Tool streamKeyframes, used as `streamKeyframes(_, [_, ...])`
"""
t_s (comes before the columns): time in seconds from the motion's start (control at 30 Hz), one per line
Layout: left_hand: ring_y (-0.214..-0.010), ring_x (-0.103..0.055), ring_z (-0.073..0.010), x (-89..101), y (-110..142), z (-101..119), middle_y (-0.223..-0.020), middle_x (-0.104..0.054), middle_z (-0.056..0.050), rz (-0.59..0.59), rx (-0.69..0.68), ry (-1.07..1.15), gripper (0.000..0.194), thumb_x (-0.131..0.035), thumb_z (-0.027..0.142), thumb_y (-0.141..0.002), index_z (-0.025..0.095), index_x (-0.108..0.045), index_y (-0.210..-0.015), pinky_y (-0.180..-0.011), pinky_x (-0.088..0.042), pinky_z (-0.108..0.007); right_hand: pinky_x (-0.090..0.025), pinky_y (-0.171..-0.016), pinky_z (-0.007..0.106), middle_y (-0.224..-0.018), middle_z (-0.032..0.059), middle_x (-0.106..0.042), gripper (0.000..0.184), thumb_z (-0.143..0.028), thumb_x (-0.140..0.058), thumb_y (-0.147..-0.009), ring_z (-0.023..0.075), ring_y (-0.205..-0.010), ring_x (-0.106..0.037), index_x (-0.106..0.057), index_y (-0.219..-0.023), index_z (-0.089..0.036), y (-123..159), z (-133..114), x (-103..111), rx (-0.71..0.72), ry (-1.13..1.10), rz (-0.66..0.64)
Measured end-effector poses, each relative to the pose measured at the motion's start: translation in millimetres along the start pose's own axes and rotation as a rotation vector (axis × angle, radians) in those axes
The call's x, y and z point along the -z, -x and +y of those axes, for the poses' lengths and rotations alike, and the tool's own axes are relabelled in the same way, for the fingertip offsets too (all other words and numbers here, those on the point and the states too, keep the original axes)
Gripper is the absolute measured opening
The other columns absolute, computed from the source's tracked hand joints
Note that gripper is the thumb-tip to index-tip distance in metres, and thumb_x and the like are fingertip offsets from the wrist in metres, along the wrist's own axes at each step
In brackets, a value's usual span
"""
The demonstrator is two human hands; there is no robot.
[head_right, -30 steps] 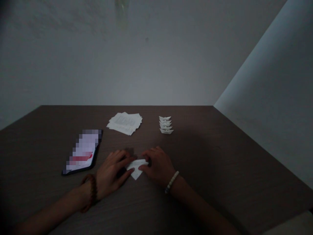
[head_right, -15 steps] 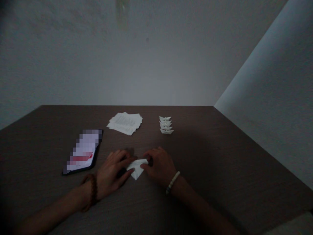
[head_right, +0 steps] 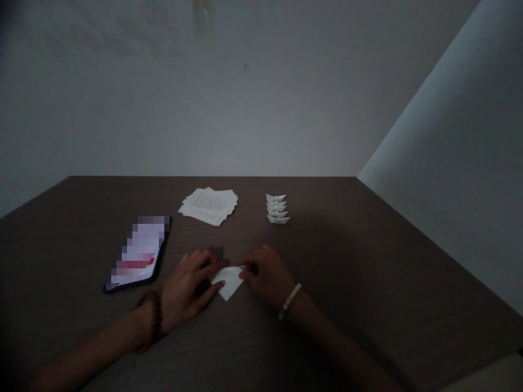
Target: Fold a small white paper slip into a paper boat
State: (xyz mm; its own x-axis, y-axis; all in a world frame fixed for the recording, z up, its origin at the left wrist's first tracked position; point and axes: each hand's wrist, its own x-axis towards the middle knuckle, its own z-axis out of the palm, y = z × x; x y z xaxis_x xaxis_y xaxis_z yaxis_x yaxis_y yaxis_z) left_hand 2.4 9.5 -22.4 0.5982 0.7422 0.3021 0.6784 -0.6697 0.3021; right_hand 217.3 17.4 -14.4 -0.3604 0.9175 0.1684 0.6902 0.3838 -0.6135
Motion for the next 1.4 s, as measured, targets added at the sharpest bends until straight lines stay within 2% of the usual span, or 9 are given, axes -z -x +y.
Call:
streamKeyframes(0.23, [-0.090,-0.048,-0.0242,0.1,-1,-1,-0.097,-0.054,-0.006,-0.009,0.022,0.038,0.027,-0.055,0.024,-0.084,0.024,-0.058,-0.110,-0.074,-0.037,-0.038,-0.039,-0.074,0.028,-0.083,0.0018,-0.065,0.016,-0.008,-0.066,-0.078,0.0165,-0.082,-0.052,-0.069,-0.090,-0.019,1,0,0,0.129,0.024,-0.055])
streamKeyframes(0.47, [-0.089,-0.048,-0.0227,-2.8,1,-5,-0.096,-0.057,-0.004,0.007,0.025,0.115,0.017,-0.056,0.023,-0.083,0.023,-0.059,-0.100,-0.076,-0.035,-0.036,-0.038,-0.075,0.027,-0.083,0.0004,-0.063,0.013,-0.004,-0.063,-0.079,0.0146,-0.082,-0.052,-0.062,-0.080,-0.017,1,1,-1,0.202,-0.017,-0.023])
streamKeyframes(0.57, [-0.088,-0.049,-0.0221,-4.0,1,-5,-0.093,-0.059,-0.003,0.022,0.037,0.154,0.013,-0.056,0.023,-0.083,0.022,-0.057,-0.096,-0.076,-0.034,-0.036,-0.038,-0.072,0.027,-0.080,0.0001,-0.063,0.013,-0.008,-0.066,-0.077,0.0155,-0.079,-0.051,-0.061,-0.084,-0.018,2,3,-4,0.211,-0.018,-0.011])
streamKeyframes(0.7, [-0.086,-0.051,-0.0221,-3.5,-1,-4,-0.091,-0.062,-0.002,0.033,0.054,0.206,0.014,-0.058,0.025,-0.081,0.021,-0.057,-0.095,-0.077,-0.035,-0.037,-0.038,-0.074,0.029,-0.080,0.0005,-0.062,0.023,-0.014,-0.072,-0.074,0.0160,-0.078,-0.051,-0.064,-0.095,-0.019,1,3,-8,0.239,0.003,0.002])
streamKeyframes(0.83, [-0.090,-0.052,-0.0227,-1.3,-3,-3,-0.095,-0.063,-0.003,0.026,0.070,0.229,0.020,-0.061,0.024,-0.080,0.022,-0.059,-0.099,-0.079,-0.035,-0.038,-0.039,-0.074,0.030,-0.081,0.0016,-0.064,0.013,-0.019,-0.072,-0.075,0.0160,-0.078,-0.052,-0.069,-0.088,-0.019,-1,3,-13,0.227,0.001,0.010])
streamKeyframes(1.03, [-0.086,-0.051,-0.0218,1.0,-4,-2,-0.085,-0.063,-0.001,-0.014,0.094,0.200,0.010,-0.057,0.023,-0.083,0.023,-0.066,-0.088,-0.077,-0.034,-0.037,-0.039,-0.075,0.030,-0.080,0.0001,-0.065,0.008,-0.018,-0.072,-0.073,0.0153,-0.077,-0.052,-0.069,-0.080,-0.021,0,-1,-15,0.190,-0.002,0.019])
streamKeyframes(1.4, [-0.081,-0.049,-0.0210,-1.3,-2,-6,-0.080,-0.063,-0.001,0.032,0.036,0.153,0.011,-0.057,0.021,-0.083,0.022,-0.067,-0.080,-0.072,-0.032,-0.035,-0.039,-0.076,0.030,-0.082,0.0019,-0.064,0.003,-0.021,-0.065,-0.081,0.0165,-0.079,-0.051,-0.067,-0.082,-0.019,-1,-3,-11,0.313,0.103,-0.001])
